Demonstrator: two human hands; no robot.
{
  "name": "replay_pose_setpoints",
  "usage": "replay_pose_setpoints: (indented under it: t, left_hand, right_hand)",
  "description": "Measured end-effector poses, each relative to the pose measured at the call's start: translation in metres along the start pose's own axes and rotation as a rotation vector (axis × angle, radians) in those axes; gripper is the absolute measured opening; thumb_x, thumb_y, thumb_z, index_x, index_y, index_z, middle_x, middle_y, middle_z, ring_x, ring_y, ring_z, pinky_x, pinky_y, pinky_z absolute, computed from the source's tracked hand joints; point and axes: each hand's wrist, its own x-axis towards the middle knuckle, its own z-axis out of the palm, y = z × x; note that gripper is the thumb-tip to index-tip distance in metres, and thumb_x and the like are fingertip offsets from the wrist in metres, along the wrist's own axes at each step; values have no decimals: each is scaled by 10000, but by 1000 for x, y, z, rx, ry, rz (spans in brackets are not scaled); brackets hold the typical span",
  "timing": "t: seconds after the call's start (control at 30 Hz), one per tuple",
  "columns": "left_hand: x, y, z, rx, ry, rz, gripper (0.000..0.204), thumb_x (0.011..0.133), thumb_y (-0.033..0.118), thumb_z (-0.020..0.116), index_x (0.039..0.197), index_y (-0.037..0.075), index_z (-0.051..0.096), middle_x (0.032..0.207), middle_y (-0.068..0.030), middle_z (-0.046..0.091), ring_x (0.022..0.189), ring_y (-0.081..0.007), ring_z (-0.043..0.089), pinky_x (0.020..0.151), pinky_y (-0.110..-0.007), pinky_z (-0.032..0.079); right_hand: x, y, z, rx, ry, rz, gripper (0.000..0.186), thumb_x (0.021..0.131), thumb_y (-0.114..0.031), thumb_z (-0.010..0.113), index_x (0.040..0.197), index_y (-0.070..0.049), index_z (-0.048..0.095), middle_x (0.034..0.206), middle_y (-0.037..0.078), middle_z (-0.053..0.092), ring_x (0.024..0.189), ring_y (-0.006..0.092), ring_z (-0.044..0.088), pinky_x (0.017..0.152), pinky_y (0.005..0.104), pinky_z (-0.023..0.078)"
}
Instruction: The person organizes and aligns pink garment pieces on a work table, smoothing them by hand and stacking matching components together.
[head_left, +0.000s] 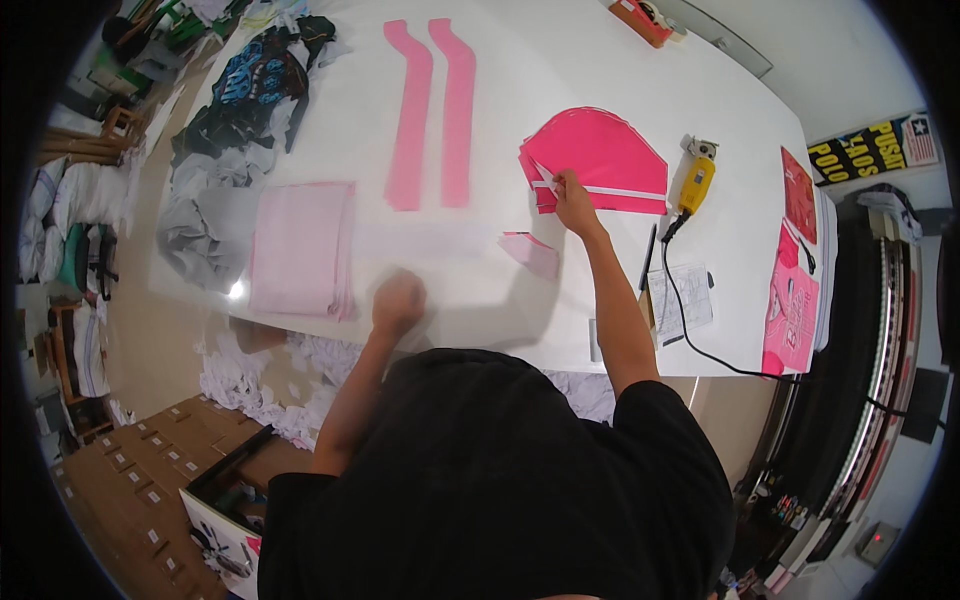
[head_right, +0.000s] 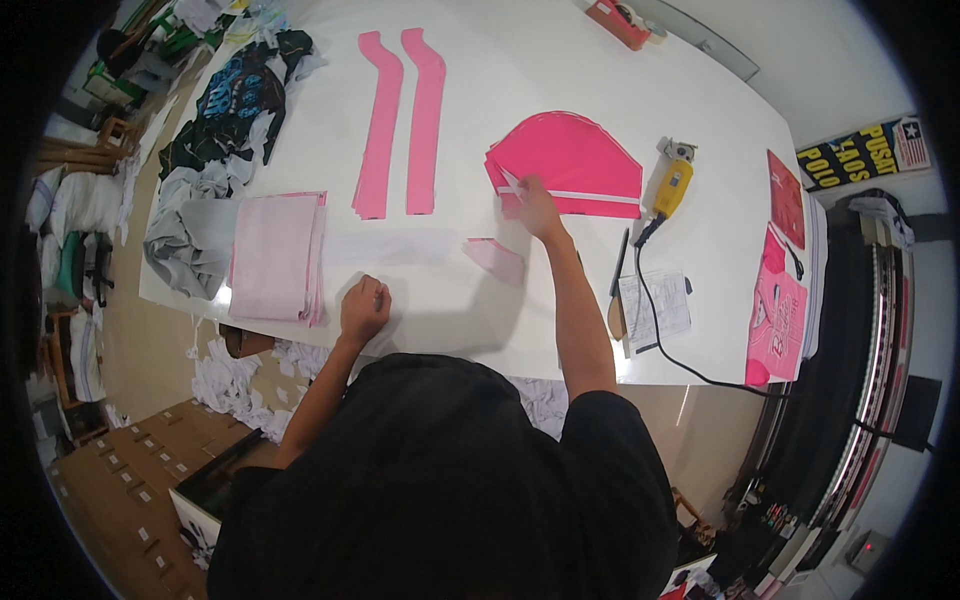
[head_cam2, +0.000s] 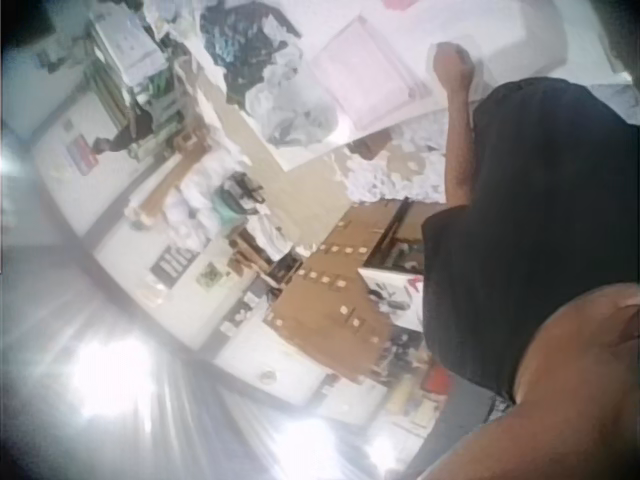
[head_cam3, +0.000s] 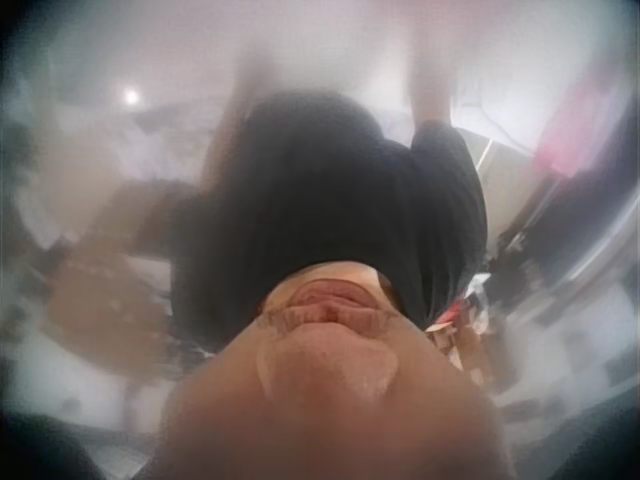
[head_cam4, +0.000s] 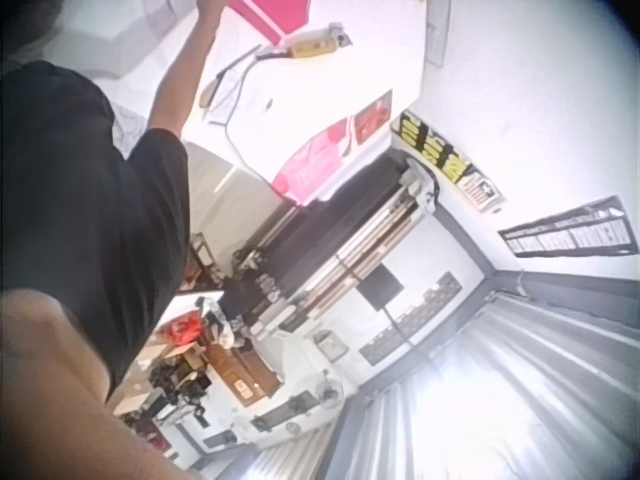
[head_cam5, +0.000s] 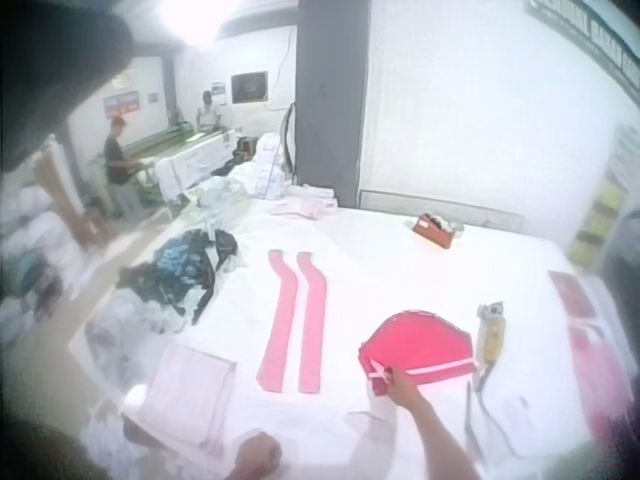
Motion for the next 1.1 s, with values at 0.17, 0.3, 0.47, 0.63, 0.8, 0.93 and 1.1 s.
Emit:
replay_pose_setpoints:
  t: [0.17, 0.3, 0.47, 0.63, 0.8, 0.93, 1.1]
  left_hand:
    - [3, -2, 2, -28, 8, 24, 200, 854, 32, 713, 859, 61, 515, 786, -105, 561, 694, -336, 599, 620, -447, 483]
    - [3, -2, 5, -64, 16, 16, 152, 841, 59, 719, 880, 69, 572, 799, -118, 581, 728, -362, 601, 643, -477, 492]
    - [-1, -3, 5, -23, -3, -13, 145, 843, 50, 716, 885, 67, 579, 798, -118, 582, 726, -356, 603, 643, -474, 494]
    - [1, -6, 7, -39, 33, 43, 174, 864, 24, 709, 872, 48, 537, 774, -109, 559, 683, -328, 606, 607, -437, 488]
    - [3, -2, 2, -39, -1, 32, 175, 855, 16, 710, 877, 52, 540, 782, -110, 566, 674, -329, 607, 607, -435, 491]
    - [4, 0, 3, -54, 2, 35, 182, 851, 16, 712, 873, 54, 536, 782, -109, 567, 668, -328, 605, 605, -436, 491]
    - [4, 0, 3, -82, -31, -3, 160, 858, 35, 714, 878, 67, 558, 788, -107, 579, 674, -332, 605, 608, -440, 489]
  right_hand:
    - [0, 6, -8, -127, -123, 7, 168, 957, 41, 450, 974, 60, 616, 1049, 232, 671, 967, 375, 661, 870, 434, 514]
    - [1, 19, -7, -32, -87, 92, 149, 954, -33, 534, 982, 48, 655, 1045, 212, 670, 969, 347, 662, 869, 419, 516]
    - [-5, -3, -9, -5, -120, 135, 233, 900, -190, 707, 949, 33, 658, 1019, 203, 649, 982, 364, 649, 881, 450, 521]
    - [-3, -1, -8, 16, -98, 115, 292, 843, -212, 807, 928, 26, 661, 969, 177, 626, 939, 358, 663, 853, 451, 529]
    - [-3, 1, -6, -15, -73, 153, 200, 944, -158, 754, 985, 25, 686, 971, 163, 692, 904, 296, 678, 867, 415, 541]
    - [-7, 3, -13, 80, -69, 168, 203, 986, -166, 710, 1024, 31, 678, 920, 173, 706, 905, 285, 699, 900, 408, 546]
    - [-6, 14, -11, 119, 37, 92, 136, 1011, -106, 622, 1003, 29, 612, 834, 129, 640, 783, 238, 605, 759, 392, 500]
